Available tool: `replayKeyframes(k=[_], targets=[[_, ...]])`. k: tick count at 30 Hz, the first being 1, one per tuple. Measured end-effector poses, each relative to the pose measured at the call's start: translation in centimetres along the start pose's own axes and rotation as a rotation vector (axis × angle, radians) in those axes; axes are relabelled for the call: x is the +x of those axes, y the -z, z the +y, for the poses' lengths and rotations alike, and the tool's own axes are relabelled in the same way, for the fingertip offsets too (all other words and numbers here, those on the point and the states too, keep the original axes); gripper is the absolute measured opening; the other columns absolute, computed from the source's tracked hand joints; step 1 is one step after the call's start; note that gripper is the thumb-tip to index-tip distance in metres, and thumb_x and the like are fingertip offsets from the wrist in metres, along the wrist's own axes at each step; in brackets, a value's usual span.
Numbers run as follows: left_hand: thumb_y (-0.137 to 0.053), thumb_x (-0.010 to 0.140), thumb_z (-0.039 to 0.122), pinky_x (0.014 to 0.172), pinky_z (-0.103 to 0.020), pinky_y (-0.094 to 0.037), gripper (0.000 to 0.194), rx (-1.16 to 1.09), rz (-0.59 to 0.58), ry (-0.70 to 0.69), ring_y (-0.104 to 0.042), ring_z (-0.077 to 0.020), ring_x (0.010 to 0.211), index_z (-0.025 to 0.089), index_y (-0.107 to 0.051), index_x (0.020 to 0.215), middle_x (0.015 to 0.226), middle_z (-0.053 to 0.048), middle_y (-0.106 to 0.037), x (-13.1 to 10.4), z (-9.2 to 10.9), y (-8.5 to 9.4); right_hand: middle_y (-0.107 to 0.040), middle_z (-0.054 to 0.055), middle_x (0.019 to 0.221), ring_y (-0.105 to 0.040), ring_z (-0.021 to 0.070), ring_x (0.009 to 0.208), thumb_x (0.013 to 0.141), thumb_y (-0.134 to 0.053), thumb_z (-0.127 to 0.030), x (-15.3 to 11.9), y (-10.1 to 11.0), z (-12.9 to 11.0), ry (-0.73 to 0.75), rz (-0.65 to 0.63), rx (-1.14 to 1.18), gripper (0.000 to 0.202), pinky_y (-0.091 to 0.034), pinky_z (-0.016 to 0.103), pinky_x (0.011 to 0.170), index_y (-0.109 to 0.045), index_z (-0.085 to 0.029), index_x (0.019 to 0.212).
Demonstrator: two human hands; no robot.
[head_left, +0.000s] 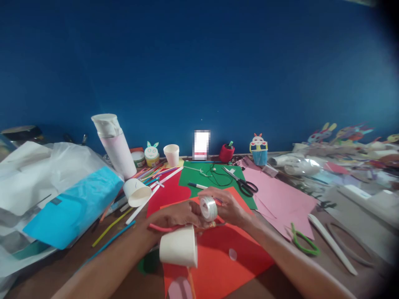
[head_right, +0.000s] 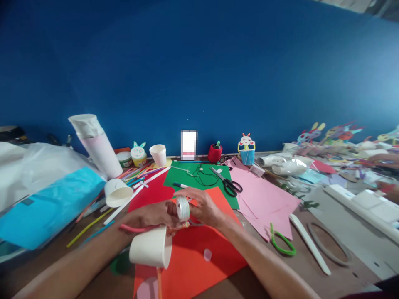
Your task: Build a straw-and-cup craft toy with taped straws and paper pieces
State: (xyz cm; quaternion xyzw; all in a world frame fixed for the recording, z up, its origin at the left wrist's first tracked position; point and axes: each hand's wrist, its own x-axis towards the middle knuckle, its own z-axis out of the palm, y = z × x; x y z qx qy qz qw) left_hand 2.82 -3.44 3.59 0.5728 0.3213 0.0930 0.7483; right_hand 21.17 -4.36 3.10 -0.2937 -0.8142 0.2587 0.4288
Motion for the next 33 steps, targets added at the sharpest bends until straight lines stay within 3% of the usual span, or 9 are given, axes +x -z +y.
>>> replayKeyframes(k=[7, 10, 19, 26, 29, 33], targets=[[-0.068, 0.062, 0.027, 0.051, -0.023, -0.031, 0.019, -0.023, -0.025, 0.028, -0.044, -0.0088, 0.051, 0.013, -0.064, 0.074, 0.059, 0.002, -0.055, -0.8, 1.1, -0.1, -0.061, 0.007, 0.100, -0.056, 0.0185, 0.090, 0.082, -0.045, -0.013, -0.1, -0.2, -0.6, 0.042, 0.073, -0.144, 0.034, -0.045, 0.031, 0.075, -0.054, -0.026, 0.113], [-0.067, 0.063, 0.026, 0.051, -0.023, -0.031, 0.015, 0.008, -0.046, 0.000, -0.045, -0.0088, 0.050, 0.013, -0.060, 0.064, 0.055, 0.001, -0.053, -1.0, 1.3, -0.3, -0.060, 0.006, 0.100, -0.056, 0.0179, 0.090, 0.081, -0.044, -0.009, -0.2, -0.4, -0.3, 0.011, 0.106, -0.232, 0.038, -0.045, 0.030, 0.074, -0.053, -0.026, 0.113], [-0.063, 0.068, 0.032, 0.049, -0.022, -0.031, 0.020, 0.072, -0.071, -0.013, -0.046, -0.0088, 0.049, 0.013, -0.060, 0.061, 0.057, 0.000, -0.055, -1.0, 1.4, -0.3, -0.063, 0.006, 0.090, -0.057, 0.0174, 0.080, 0.079, -0.043, -0.009, -0.5, -0.7, 2.8, -0.060, 0.108, -0.449, 0.036, -0.045, 0.028, 0.070, -0.056, -0.024, 0.109], [-0.062, 0.069, 0.034, 0.052, -0.023, -0.035, 0.021, -0.037, -0.105, -0.028, -0.051, -0.0105, 0.054, 0.012, -0.063, 0.068, 0.062, -0.002, -0.060, -1.5, 1.9, 0.6, -0.065, 0.005, 0.092, -0.059, 0.0178, 0.082, 0.079, -0.045, -0.013, -0.6, -0.8, 2.6, -0.085, 0.102, -0.481, 0.034, -0.045, 0.029, 0.072, -0.055, -0.024, 0.110], [-0.066, 0.065, 0.031, 0.055, -0.023, -0.036, 0.021, -0.080, -0.090, -0.039, -0.053, -0.0111, 0.057, 0.013, -0.064, 0.077, 0.066, -0.002, -0.062, -1.4, 1.7, 1.1, -0.065, 0.005, 0.093, -0.060, 0.0177, 0.082, 0.078, -0.045, -0.012, -0.6, -0.8, 2.4, -0.098, 0.107, -0.484, 0.035, -0.045, 0.029, 0.072, -0.056, -0.024, 0.110], [-0.070, 0.062, 0.029, 0.053, -0.021, -0.032, 0.023, -0.046, 0.014, -0.044, -0.047, -0.0078, 0.054, 0.012, -0.065, 0.077, 0.064, 0.000, -0.059, -1.2, 1.4, 1.5, -0.065, 0.006, 0.092, -0.059, 0.0180, 0.084, 0.076, -0.045, -0.011, -0.4, -0.6, 2.2, -0.080, 0.109, -0.401, 0.032, -0.046, 0.029, 0.073, -0.059, -0.022, 0.102]])
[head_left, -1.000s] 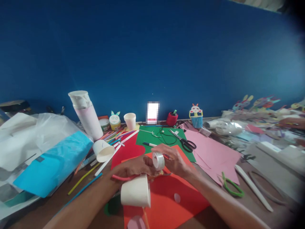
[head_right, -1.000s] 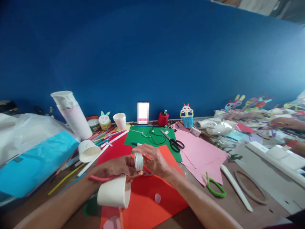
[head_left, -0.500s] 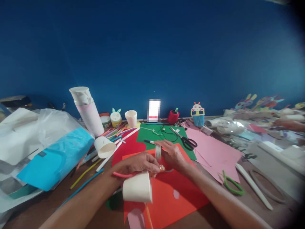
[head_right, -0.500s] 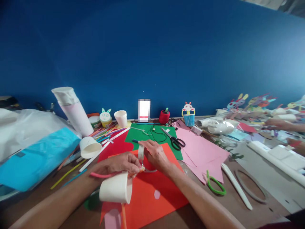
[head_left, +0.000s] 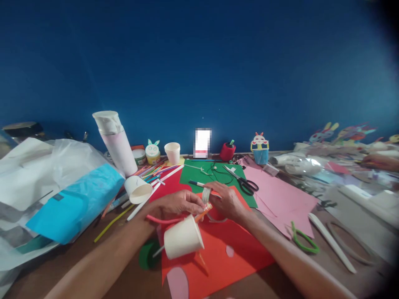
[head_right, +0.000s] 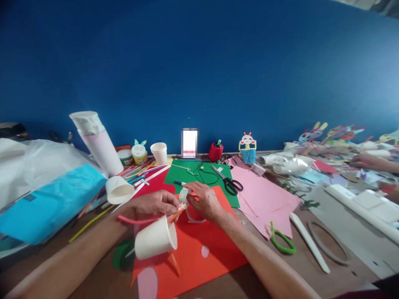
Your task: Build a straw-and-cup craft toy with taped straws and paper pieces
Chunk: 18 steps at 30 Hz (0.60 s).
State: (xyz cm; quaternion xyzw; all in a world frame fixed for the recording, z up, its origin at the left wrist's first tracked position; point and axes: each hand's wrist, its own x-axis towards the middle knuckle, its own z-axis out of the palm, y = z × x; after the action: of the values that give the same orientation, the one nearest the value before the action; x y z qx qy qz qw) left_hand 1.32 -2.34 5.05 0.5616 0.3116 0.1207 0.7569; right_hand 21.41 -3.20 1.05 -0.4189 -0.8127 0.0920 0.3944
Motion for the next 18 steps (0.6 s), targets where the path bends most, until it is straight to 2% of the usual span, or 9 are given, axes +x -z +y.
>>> replayKeyframes(k=[5, 12, 18], targets=[[-0.071, 0.061, 0.033, 0.048, -0.020, -0.028, 0.026, 0.076, 0.055, -0.009, -0.040, -0.0056, 0.049, 0.011, -0.064, 0.074, 0.059, 0.002, -0.054, -0.2, 0.1, 0.3, -0.062, 0.004, 0.100, -0.058, 0.0169, 0.088, 0.076, -0.042, -0.014, 0.0, 0.5, -0.5, -0.096, -0.039, 0.103, 0.037, -0.048, 0.026, 0.070, -0.054, -0.024, 0.110], [-0.068, 0.063, 0.041, 0.048, -0.021, -0.030, 0.031, 0.107, 0.054, -0.049, -0.045, -0.0072, 0.051, 0.012, -0.062, 0.072, 0.061, 0.000, -0.057, -0.4, 0.5, 0.9, -0.063, 0.001, 0.079, -0.055, 0.0126, 0.064, 0.076, -0.043, -0.015, -0.1, 1.5, -1.2, -0.177, -0.146, 0.189, 0.033, -0.042, 0.019, 0.054, -0.060, -0.022, 0.103], [-0.067, 0.066, 0.040, 0.045, -0.020, -0.025, 0.030, 0.102, 0.076, -0.057, -0.038, -0.0050, 0.048, 0.013, -0.057, 0.074, 0.060, 0.003, -0.049, -0.8, 0.9, 1.5, -0.064, 0.000, 0.078, -0.055, 0.0137, 0.067, 0.073, -0.046, -0.012, 0.4, 1.9, -1.4, -0.245, -0.228, 0.213, 0.031, -0.041, 0.021, 0.059, -0.062, -0.021, 0.098]])
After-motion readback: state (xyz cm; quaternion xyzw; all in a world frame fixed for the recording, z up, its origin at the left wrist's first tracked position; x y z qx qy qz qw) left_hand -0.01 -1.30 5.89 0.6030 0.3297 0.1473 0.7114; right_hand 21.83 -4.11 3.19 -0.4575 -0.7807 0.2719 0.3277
